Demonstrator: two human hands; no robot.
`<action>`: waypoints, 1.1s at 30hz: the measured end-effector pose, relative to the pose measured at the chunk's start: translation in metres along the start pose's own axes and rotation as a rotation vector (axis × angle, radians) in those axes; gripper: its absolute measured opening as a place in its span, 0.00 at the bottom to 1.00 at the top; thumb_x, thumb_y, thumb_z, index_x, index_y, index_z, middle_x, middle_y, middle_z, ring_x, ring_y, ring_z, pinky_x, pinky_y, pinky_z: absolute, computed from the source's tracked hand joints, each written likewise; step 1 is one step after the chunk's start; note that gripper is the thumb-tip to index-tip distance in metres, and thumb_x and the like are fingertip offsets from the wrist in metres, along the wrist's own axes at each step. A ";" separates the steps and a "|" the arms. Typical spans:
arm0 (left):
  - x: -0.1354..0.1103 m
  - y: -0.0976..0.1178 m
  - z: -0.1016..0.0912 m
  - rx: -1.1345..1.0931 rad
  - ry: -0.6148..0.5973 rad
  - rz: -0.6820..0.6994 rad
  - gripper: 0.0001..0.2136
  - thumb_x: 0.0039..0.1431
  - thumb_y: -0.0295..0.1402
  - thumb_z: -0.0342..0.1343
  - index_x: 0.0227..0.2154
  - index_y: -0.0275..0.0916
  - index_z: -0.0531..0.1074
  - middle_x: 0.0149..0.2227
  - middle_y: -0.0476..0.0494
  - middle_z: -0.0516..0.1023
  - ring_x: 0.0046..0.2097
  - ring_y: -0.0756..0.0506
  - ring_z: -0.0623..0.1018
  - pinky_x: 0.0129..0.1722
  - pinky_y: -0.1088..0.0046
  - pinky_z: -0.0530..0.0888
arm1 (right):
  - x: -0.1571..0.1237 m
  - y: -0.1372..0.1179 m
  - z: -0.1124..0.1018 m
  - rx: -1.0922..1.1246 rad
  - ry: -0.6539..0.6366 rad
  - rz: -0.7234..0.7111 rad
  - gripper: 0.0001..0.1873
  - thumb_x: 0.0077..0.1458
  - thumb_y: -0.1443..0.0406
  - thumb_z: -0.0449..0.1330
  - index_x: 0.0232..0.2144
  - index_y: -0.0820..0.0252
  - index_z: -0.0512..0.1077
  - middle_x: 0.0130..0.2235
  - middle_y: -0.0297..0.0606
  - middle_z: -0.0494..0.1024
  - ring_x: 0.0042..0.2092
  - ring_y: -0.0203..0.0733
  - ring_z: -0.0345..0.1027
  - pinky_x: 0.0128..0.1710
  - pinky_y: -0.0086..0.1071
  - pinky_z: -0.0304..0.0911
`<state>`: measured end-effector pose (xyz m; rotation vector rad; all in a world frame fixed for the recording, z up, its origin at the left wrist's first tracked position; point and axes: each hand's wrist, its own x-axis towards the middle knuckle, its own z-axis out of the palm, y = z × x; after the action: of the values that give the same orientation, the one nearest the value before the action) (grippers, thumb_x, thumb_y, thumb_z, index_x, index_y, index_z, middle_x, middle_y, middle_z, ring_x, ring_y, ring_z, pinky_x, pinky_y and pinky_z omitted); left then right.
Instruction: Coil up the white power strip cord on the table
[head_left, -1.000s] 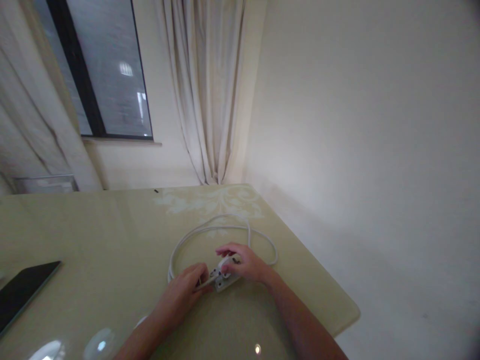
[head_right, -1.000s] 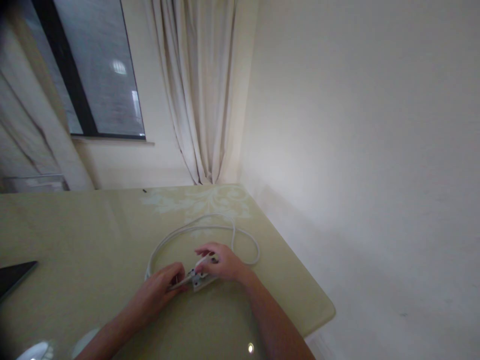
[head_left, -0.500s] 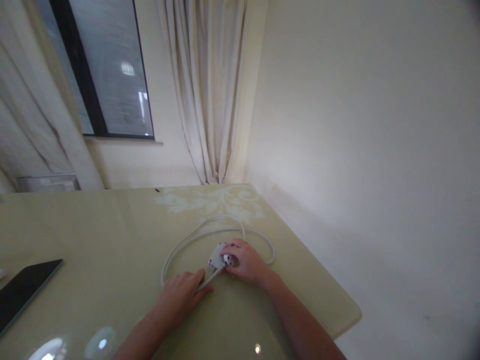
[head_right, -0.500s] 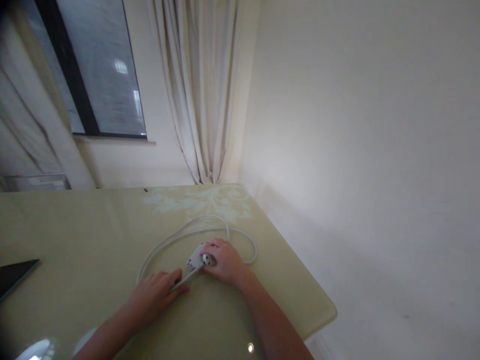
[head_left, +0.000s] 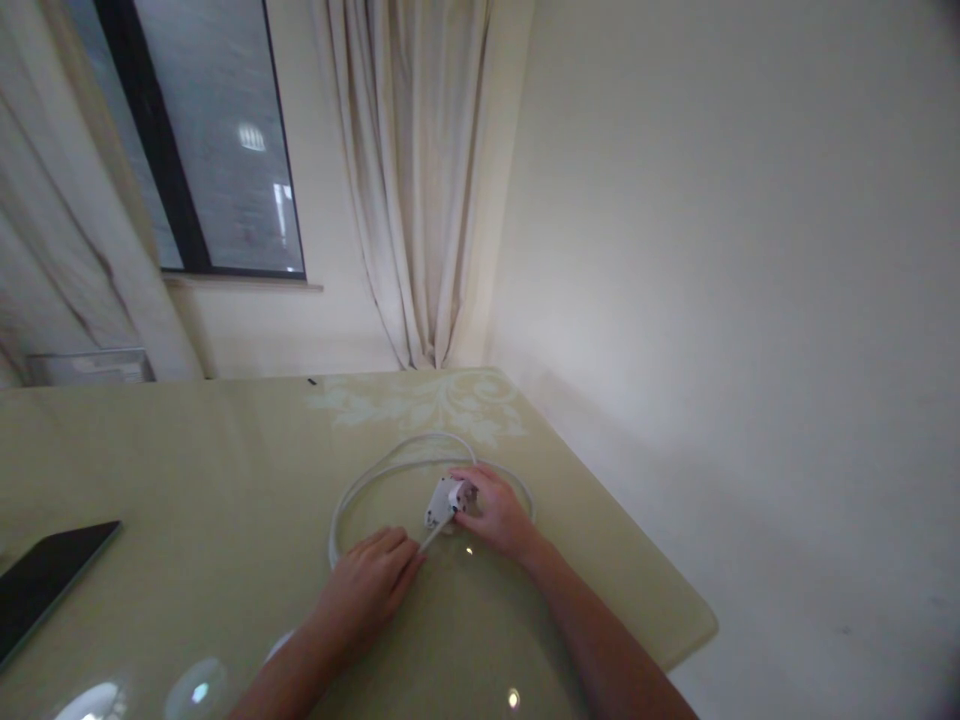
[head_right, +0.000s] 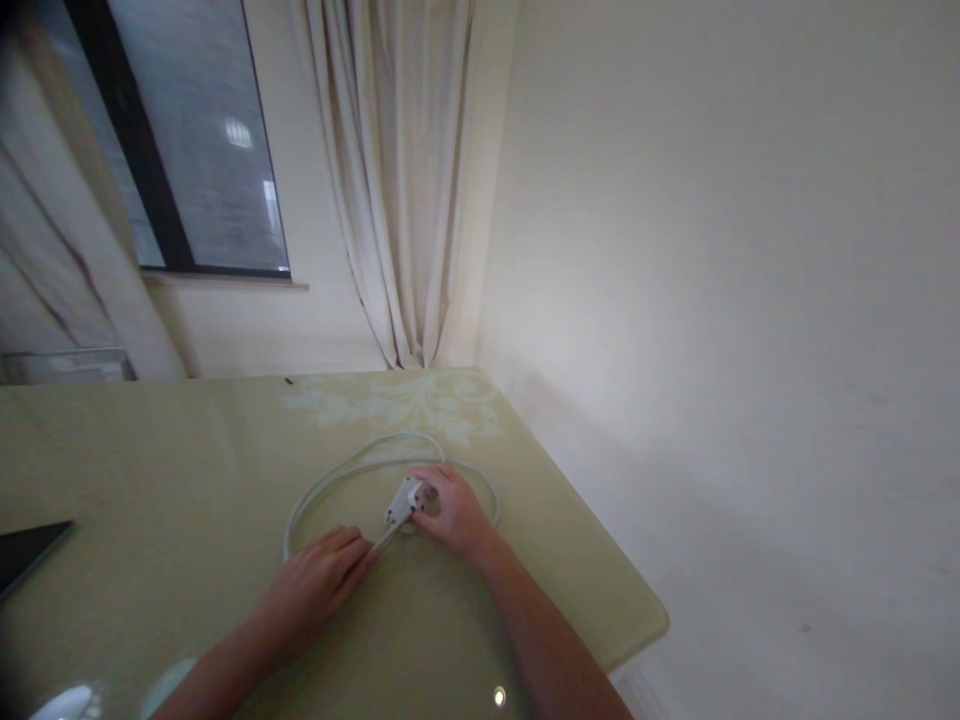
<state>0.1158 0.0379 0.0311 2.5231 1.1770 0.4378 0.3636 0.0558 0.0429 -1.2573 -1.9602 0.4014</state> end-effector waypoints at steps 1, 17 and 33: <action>0.000 0.002 0.001 -0.020 0.051 0.013 0.19 0.74 0.40 0.40 0.34 0.42 0.74 0.39 0.40 0.79 0.45 0.41 0.78 0.48 0.64 0.70 | 0.000 -0.001 -0.001 0.044 0.051 0.003 0.31 0.51 0.66 0.69 0.58 0.54 0.73 0.55 0.43 0.79 0.56 0.48 0.72 0.59 0.40 0.65; -0.011 -0.054 -0.072 0.394 1.000 -0.137 0.08 0.69 0.37 0.53 0.37 0.42 0.75 0.31 0.43 0.82 0.38 0.40 0.79 0.51 0.61 0.67 | -0.008 -0.013 -0.077 -0.293 0.923 -0.201 0.17 0.55 0.60 0.70 0.45 0.57 0.74 0.42 0.43 0.79 0.44 0.49 0.74 0.46 0.43 0.70; 0.039 -0.031 -0.202 0.653 1.047 -0.260 0.17 0.74 0.37 0.41 0.45 0.38 0.76 0.41 0.36 0.82 0.45 0.38 0.73 0.53 0.60 0.59 | -0.037 0.001 -0.210 -0.364 1.477 0.076 0.24 0.49 0.56 0.73 0.44 0.61 0.74 0.43 0.41 0.77 0.41 0.45 0.71 0.43 0.41 0.68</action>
<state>0.0371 0.1190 0.2053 2.5594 2.2714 1.6492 0.5277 -0.0042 0.1654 -1.2254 -0.6906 -0.7325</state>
